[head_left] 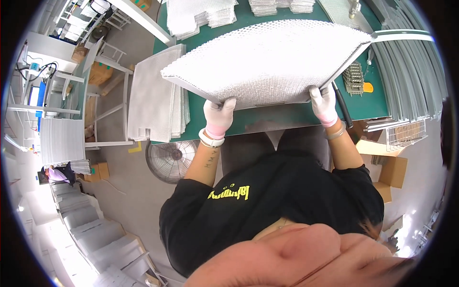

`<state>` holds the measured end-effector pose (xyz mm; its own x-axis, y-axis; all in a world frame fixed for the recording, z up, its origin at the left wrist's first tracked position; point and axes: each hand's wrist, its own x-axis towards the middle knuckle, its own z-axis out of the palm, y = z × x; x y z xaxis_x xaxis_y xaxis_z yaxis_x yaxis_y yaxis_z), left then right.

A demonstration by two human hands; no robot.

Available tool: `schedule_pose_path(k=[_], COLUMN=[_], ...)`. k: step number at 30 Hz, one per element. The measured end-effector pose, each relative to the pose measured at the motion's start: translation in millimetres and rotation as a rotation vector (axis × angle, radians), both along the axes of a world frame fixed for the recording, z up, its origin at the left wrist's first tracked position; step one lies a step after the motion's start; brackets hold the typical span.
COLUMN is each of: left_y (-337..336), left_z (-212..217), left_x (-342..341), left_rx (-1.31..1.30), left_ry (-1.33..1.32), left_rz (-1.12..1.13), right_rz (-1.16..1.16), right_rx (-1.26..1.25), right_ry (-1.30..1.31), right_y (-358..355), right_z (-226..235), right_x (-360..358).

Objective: Assemble air filters by placing mesh sheets into metal frames and securing them using an electric screwdriver.

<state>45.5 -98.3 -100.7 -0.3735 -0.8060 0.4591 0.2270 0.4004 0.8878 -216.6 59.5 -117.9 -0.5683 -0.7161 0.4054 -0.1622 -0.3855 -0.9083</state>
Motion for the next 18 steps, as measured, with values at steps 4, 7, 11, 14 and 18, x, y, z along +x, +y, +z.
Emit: schedule_pose_path(k=[4,7,11,14,18], left_y=[-15.5,-29.0,-28.4,-9.6,14.3], left_z=[38.3,89.2,142.8,134.0,131.5], left_x=[7.4,21.9,18.7,8.8,7.0], left_rx=[0.166,-0.169,-0.353,-0.324,-0.523], left_ry=[-0.232,0.024,0.203,0.248,0.235], left_rz=[-0.178,-0.075,-0.104,-0.079,-0.391], right_rz=[0.111,0.034,-0.011,-0.187,0.382], right_rx=[0.112,0.009,-0.025,-0.071,-0.386], right_ry=[-0.029,0.104,0.378,0.681,0.383], right_y=[8.5,5.8,-1.6,3.5,31.1], right_z=[28.5,105.1,174.7,155.6,143.3], right_x=[-16.1,-34.4,-23.9,-34.6,-26.4])
